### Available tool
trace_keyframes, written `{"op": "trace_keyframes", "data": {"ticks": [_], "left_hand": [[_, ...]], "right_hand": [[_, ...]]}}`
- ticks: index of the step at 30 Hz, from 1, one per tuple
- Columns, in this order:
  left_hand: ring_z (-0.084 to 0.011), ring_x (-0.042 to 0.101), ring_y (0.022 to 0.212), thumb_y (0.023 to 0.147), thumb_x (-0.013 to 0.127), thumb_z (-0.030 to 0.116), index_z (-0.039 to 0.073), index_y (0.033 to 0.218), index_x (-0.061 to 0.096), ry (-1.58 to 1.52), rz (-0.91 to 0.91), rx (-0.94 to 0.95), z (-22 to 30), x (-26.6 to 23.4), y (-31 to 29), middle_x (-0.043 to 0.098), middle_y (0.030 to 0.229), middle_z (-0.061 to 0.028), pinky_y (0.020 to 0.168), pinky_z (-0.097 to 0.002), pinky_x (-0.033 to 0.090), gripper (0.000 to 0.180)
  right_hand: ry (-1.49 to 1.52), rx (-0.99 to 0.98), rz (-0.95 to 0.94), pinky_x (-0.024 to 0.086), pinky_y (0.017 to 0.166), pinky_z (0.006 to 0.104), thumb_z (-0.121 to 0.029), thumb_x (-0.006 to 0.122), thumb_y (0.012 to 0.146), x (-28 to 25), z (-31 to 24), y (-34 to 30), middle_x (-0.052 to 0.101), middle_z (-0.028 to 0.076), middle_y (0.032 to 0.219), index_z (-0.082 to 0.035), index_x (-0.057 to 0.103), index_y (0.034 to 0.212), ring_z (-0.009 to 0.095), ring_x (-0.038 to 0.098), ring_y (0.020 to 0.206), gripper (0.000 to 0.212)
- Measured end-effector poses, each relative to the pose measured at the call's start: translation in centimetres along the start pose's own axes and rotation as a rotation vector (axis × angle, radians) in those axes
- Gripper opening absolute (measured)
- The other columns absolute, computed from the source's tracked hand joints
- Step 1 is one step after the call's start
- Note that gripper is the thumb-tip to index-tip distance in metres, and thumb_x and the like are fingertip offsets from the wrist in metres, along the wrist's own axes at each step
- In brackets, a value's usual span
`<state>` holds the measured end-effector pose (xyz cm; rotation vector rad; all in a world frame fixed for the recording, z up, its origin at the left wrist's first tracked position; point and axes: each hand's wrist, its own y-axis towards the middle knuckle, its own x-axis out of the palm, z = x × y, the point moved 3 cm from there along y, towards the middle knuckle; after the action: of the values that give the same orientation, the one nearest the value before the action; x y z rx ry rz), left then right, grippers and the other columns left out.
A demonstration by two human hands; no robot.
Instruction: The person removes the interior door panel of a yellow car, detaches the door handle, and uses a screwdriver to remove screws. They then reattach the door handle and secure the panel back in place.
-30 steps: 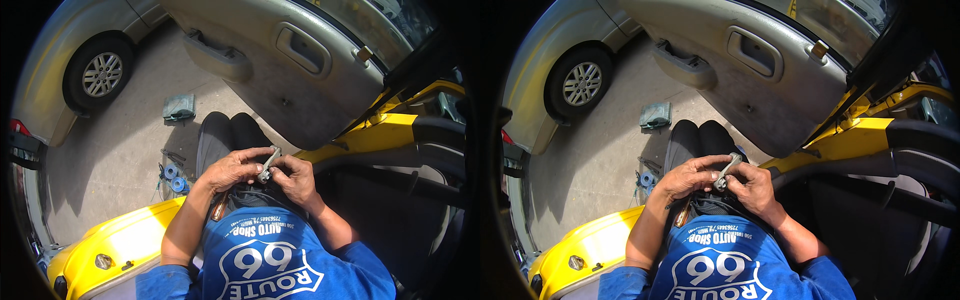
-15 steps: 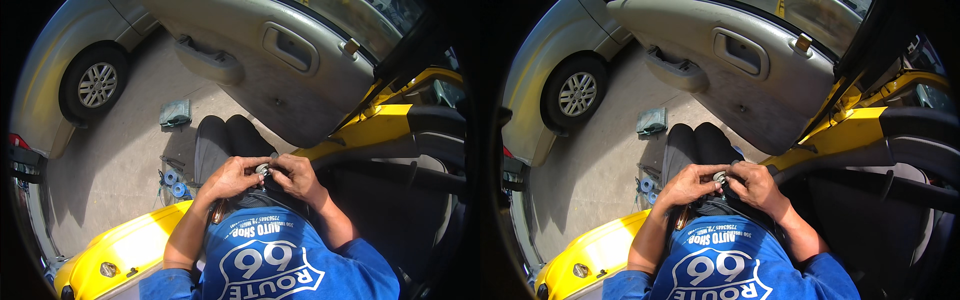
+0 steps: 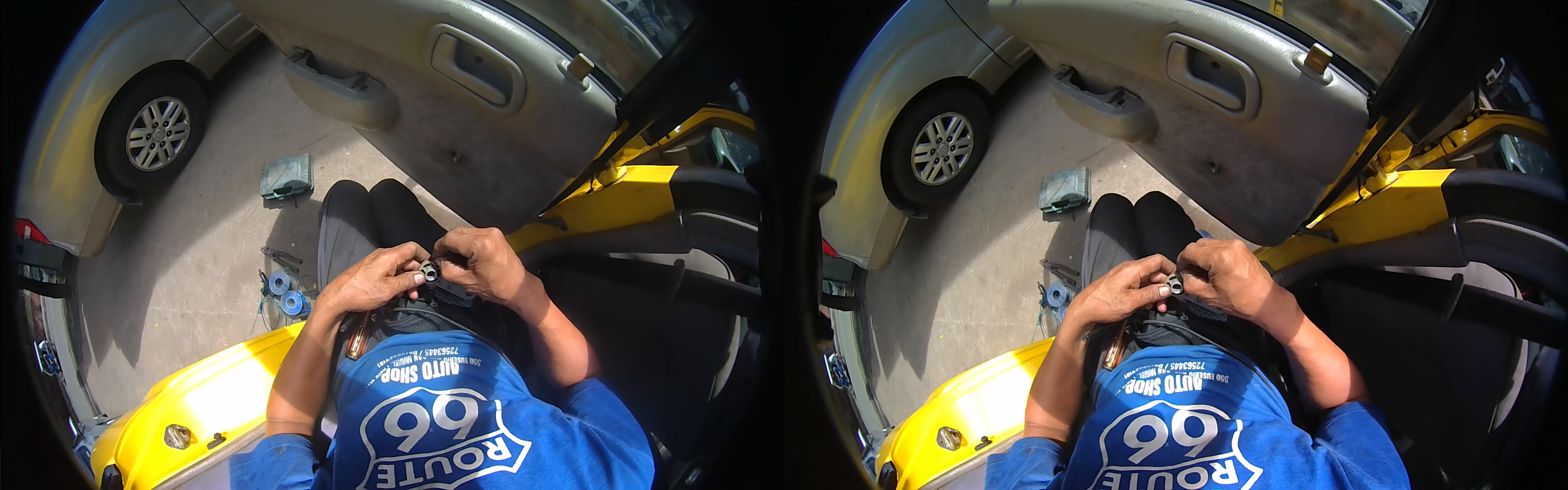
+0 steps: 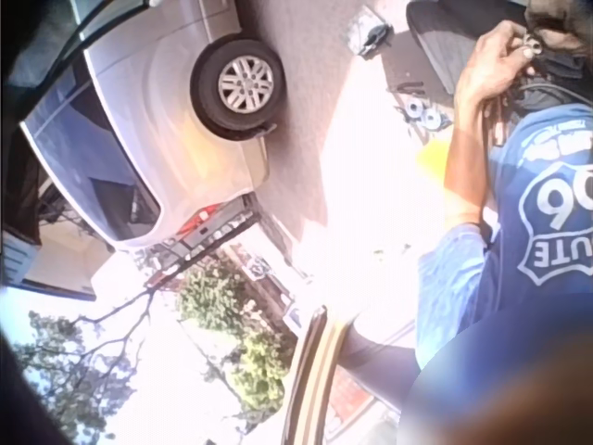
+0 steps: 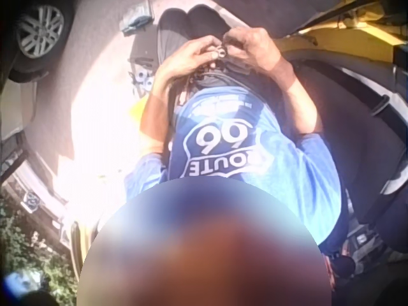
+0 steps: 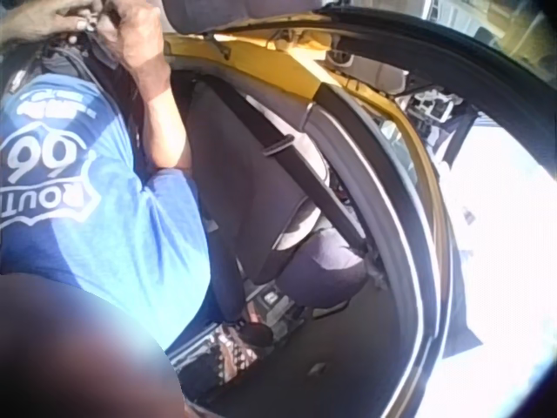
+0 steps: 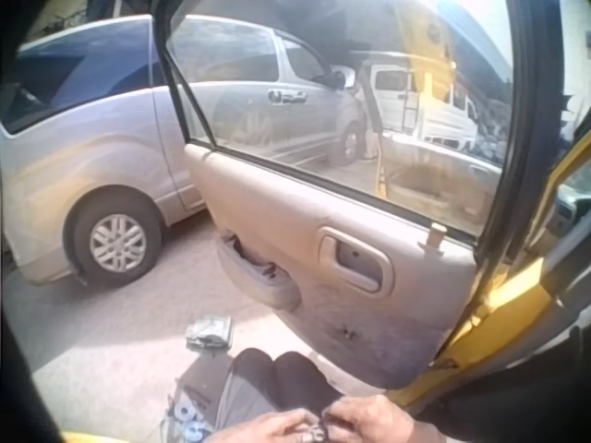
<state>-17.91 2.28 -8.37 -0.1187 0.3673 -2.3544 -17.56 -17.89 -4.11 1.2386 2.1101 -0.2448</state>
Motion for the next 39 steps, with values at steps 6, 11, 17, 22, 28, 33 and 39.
{"op": "trace_keyframes", "data": {"ticks": [6,11,17,22,28,33,39], "left_hand": [[-0.0142,0.072,0.086,0.108,0.057,0.009,-0.004,0.125,0.066,-0.035,0.035,0.028,-0.1,-0.2,0.2,0.075,0.098,-0.0105,0.081,-0.0294,0.06,0.023],[-0.0174,0.074,0.102,0.106,0.056,0.001,-0.006,0.134,0.059,-0.357,0.205,0.107,-0.4,0.0,1.0,0.072,0.114,-0.0151,0.092,-0.0279,0.062,0.028],[-0.0193,0.072,0.106,0.102,0.061,-0.002,-0.005,0.133,0.05,-0.468,0.274,0.204,-1.0,0.8,1.5,0.069,0.118,-0.0182,0.095,-0.0318,0.063,0.033],[-0.0177,0.071,0.102,0.099,0.067,-0.003,-0.005,0.125,0.046,-0.53,0.349,0.275,-1.4,1.6,1.8,0.066,0.113,-0.0193,0.094,-0.0314,0.063,0.034],[-0.0166,0.071,0.102,0.099,0.068,-0.002,-0.003,0.12,0.046,-0.499,0.37,0.335,-1.7,2.1,2.2,0.066,0.112,-0.019,0.092,-0.0302,0.062,0.031],[-0.0171,0.07,0.107,0.1,0.066,-0.003,-0.002,0.124,0.046,-0.562,0.366,0.376,-1.8,2.4,2.2,0.066,0.114,-0.0172,0.095,-0.0311,0.062,0.031],[-0.0168,0.068,0.113,0.1,0.066,-0.005,0.001,0.134,0.05,-0.503,0.322,0.452,-1.7,2.2,1.9,0.067,0.121,-0.0133,0.099,-0.0321,0.06,0.038]], "right_hand": [[0.184,0.245,0.123,0.059,0.074,0.0375,-0.005,0.069,0.085,-0.8,-0.2,0.1,0.076,0.017,0.088,0.001,0.078,0.103,0.027,0.076,0.079,0.021],[0.173,0.426,0.321,0.06,0.07,0.0327,-0.007,0.072,0.093,0.6,-0.4,-1.2,0.078,0.017,0.091,0.002,0.077,0.106,0.019,0.077,0.08,0.016],[0.208,0.38,0.43,0.061,0.07,0.0332,-0.002,0.074,0.094,2.2,-0.4,-1.5,0.077,0.017,0.091,0.001,0.073,0.105,0.023,0.079,0.08,0.012],[0.254,0.379,0.5,0.06,0.068,0.0329,-0.002,0.074,0.094,2.6,-0.4,-1.9,0.076,0.016,0.088,0.001,0.074,0.105,0.024,0.078,0.077,0.011],[0.141,0.271,0.574,0.059,0.072,0.0331,-0.001,0.075,0.092,3.1,-0.1,-2.1,0.075,0.016,0.093,0.001,0.077,0.106,0.023,0.076,0.082,0.015],[0.196,0.202,0.594,0.059,0.077,0.0333,0.001,0.076,0.089,3.3,0.4,-2.5,0.075,0.015,0.097,0.001,0.078,0.111,0.025,0.075,0.089,0.022],[0.239,0.135,0.597,0.059,0.077,0.0325,0.005,0.077,0.088,3.2,0.7,-2.7,0.075,0.013,0.098,0.001,0.079,0.113,0.023,0.075,0.088,0.025]]}}
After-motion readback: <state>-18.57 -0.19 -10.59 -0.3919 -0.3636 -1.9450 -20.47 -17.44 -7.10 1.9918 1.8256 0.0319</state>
